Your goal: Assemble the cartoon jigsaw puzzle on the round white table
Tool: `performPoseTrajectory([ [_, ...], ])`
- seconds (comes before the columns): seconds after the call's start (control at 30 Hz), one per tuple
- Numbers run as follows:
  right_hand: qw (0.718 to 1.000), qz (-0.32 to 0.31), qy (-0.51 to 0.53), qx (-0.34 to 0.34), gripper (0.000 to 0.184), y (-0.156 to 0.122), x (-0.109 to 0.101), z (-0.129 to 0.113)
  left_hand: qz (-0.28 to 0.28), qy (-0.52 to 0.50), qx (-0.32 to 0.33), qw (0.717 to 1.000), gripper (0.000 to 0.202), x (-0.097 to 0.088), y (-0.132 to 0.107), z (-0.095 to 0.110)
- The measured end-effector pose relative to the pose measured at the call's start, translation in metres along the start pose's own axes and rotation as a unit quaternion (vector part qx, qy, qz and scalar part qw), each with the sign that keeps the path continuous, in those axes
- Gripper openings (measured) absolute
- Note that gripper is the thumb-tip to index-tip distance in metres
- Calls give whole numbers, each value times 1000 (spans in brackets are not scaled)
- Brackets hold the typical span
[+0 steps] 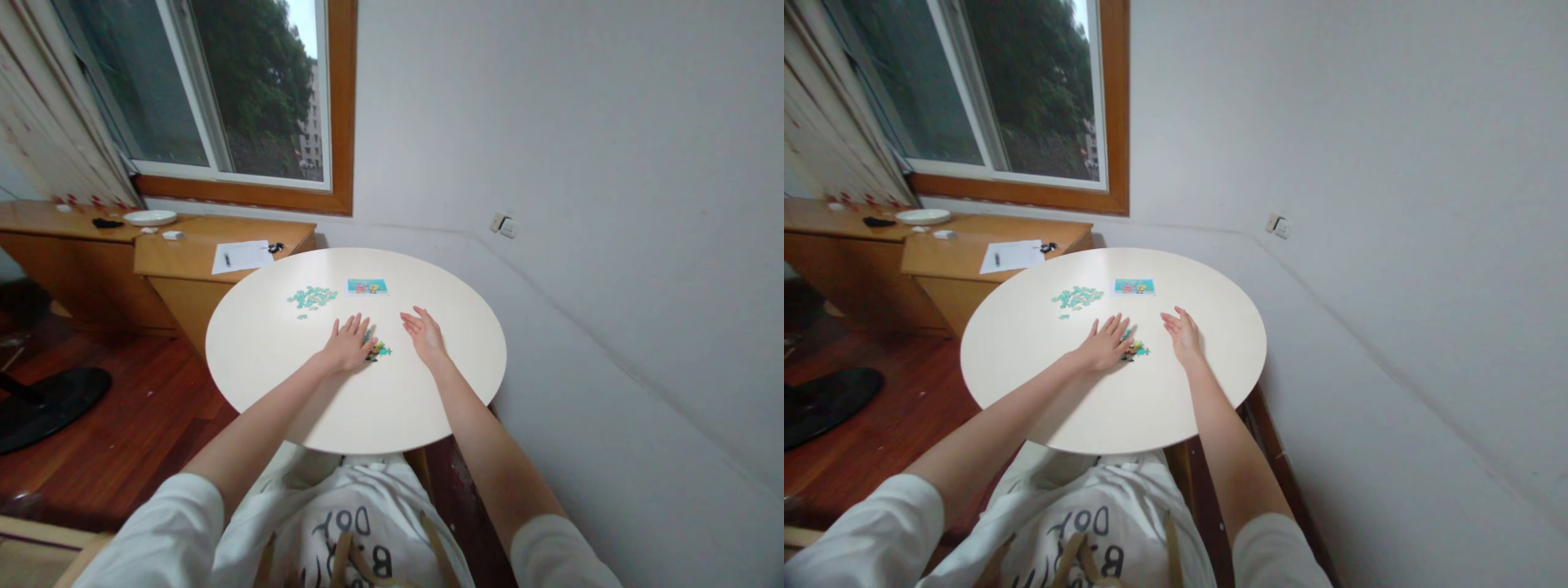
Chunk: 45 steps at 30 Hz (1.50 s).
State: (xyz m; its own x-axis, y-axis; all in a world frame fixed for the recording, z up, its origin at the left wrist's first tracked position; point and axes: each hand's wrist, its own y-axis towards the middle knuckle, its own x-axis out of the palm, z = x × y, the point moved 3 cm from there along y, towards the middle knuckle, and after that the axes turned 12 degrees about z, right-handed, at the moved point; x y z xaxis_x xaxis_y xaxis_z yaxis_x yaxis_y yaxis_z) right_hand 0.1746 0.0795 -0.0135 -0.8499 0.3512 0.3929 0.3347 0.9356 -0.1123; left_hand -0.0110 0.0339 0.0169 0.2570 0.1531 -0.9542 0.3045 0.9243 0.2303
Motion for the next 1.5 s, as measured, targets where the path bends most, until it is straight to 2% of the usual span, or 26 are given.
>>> performPoseTrajectory([
  [0.1,999,2,45,20,23,2,1,2,105,8,-30,994,64,-23,9,3],
  [0.17,998,-3,54,21,22,1,2,2,145,16,-30,989,64,-26,8,7],
  [0.2,998,-5,55,20,22,1,2,1,131,22,-25,991,63,-22,5,9],
  [0.27,998,-3,53,18,21,-1,2,0,53,24,-8,998,63,-4,-3,13],
  [0.33,999,-3,49,15,22,-2,1,0,18,24,0,1000,60,11,-12,14],
  [0.43,999,-9,42,10,23,-2,1,0,19,21,1,1000,60,20,-18,13],
  [0.53,999,-12,41,7,25,-1,0,1,18,7,0,1000,60,19,-17,13],
  [0.63,999,-16,36,6,26,0,-1,2,45,-12,-9,999,60,15,-14,8],
  [0.77,999,-19,33,5,29,2,-2,4,105,10,-71,992,57,6,-11,-20],
  [0.9,1000,-18,18,-8,35,3,-2,4,131,52,-164,976,59,-9,-11,-73],
  [1.0,1000,-21,3,-21,37,2,-1,3,139,79,-176,971,60,-25,-9,-109],
  [1.07,999,-22,-7,-31,37,0,0,2,134,94,-168,972,59,-34,-8,-126],
  [1.2,997,-25,-41,-59,37,-3,3,2,107,113,-163,974,55,-41,-8,-145],
  [1.37,987,-51,-119,-93,41,-11,6,1,79,97,-156,980,52,-27,-9,-155],
  [1.5,978,-64,-167,-108,41,-20,9,-2,83,101,-154,979,48,-23,-2,-159],
])
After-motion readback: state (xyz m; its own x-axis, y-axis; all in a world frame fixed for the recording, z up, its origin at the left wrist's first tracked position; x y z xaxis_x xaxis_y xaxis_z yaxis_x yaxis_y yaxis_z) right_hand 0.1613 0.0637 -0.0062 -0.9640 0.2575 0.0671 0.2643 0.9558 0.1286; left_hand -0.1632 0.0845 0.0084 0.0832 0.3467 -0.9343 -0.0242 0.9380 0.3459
